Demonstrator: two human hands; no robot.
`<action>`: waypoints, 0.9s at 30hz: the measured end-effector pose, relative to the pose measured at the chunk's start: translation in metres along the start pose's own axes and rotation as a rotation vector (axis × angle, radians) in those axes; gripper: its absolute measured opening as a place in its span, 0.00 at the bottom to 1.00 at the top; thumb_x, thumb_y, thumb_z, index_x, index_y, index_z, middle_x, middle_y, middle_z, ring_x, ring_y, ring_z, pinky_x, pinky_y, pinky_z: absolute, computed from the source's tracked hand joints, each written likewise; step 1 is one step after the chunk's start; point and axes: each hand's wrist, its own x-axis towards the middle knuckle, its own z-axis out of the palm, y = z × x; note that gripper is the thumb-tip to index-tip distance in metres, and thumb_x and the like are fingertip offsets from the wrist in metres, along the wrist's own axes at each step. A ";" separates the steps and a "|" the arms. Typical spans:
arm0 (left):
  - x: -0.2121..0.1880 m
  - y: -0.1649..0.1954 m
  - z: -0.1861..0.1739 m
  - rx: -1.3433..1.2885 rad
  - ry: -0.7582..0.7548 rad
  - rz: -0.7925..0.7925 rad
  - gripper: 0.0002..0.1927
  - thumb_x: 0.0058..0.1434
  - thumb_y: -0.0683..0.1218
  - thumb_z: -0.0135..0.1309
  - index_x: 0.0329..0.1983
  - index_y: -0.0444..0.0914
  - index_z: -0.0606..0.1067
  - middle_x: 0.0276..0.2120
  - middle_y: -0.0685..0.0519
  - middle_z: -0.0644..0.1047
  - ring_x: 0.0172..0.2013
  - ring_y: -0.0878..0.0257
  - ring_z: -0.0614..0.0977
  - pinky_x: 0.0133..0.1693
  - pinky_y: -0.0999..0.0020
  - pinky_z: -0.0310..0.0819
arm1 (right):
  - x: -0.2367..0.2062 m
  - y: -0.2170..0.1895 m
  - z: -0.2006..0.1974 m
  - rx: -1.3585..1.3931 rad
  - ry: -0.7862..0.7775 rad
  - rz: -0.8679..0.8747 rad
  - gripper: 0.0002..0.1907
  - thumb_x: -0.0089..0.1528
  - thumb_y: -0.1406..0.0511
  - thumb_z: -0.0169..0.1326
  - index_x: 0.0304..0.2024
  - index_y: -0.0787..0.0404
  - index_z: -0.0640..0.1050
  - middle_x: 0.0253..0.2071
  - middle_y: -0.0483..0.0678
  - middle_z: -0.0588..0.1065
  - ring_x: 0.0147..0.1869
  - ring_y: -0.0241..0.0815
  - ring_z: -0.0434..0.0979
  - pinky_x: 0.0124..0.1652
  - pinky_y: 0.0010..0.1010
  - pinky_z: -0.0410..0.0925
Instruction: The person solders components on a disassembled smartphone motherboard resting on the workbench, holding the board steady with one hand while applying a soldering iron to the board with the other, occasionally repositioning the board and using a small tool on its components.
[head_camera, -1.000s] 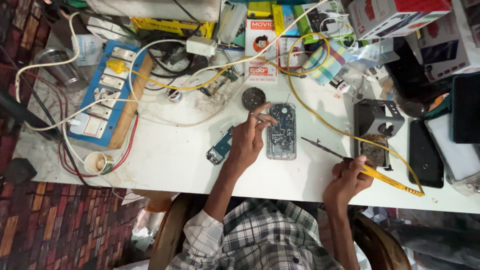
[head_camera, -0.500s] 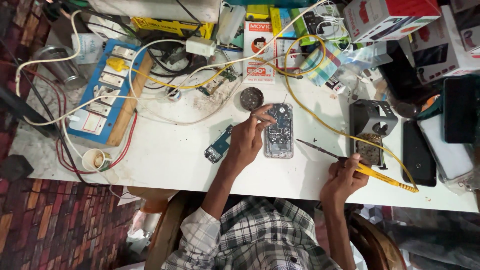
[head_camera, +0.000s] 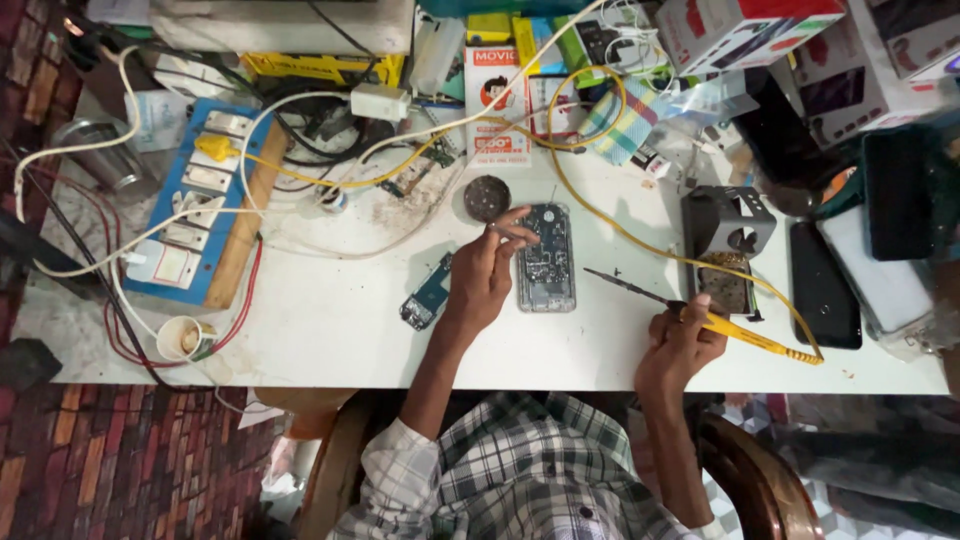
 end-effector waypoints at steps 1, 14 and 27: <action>0.000 0.001 0.000 0.017 -0.005 -0.015 0.23 0.70 0.29 0.40 0.67 0.35 0.67 0.48 0.45 0.82 0.46 0.54 0.88 0.47 0.67 0.85 | 0.000 0.000 0.000 0.003 -0.005 0.005 0.17 0.74 0.58 0.53 0.34 0.56 0.65 0.22 0.36 0.57 0.20 0.27 0.50 0.23 0.24 0.52; 0.002 0.004 -0.001 0.121 -0.019 -0.031 0.22 0.69 0.31 0.43 0.65 0.36 0.68 0.45 0.50 0.84 0.46 0.57 0.88 0.44 0.68 0.85 | -0.002 -0.003 0.002 0.011 0.010 0.022 0.17 0.74 0.60 0.52 0.32 0.56 0.65 0.21 0.37 0.57 0.20 0.27 0.50 0.23 0.24 0.51; 0.001 0.009 0.002 0.095 -0.030 -0.056 0.23 0.69 0.30 0.43 0.66 0.36 0.68 0.47 0.48 0.84 0.47 0.56 0.88 0.46 0.68 0.86 | 0.001 -0.001 -0.001 -0.024 -0.012 0.011 0.14 0.73 0.58 0.52 0.37 0.57 0.68 0.23 0.38 0.60 0.21 0.27 0.52 0.23 0.24 0.52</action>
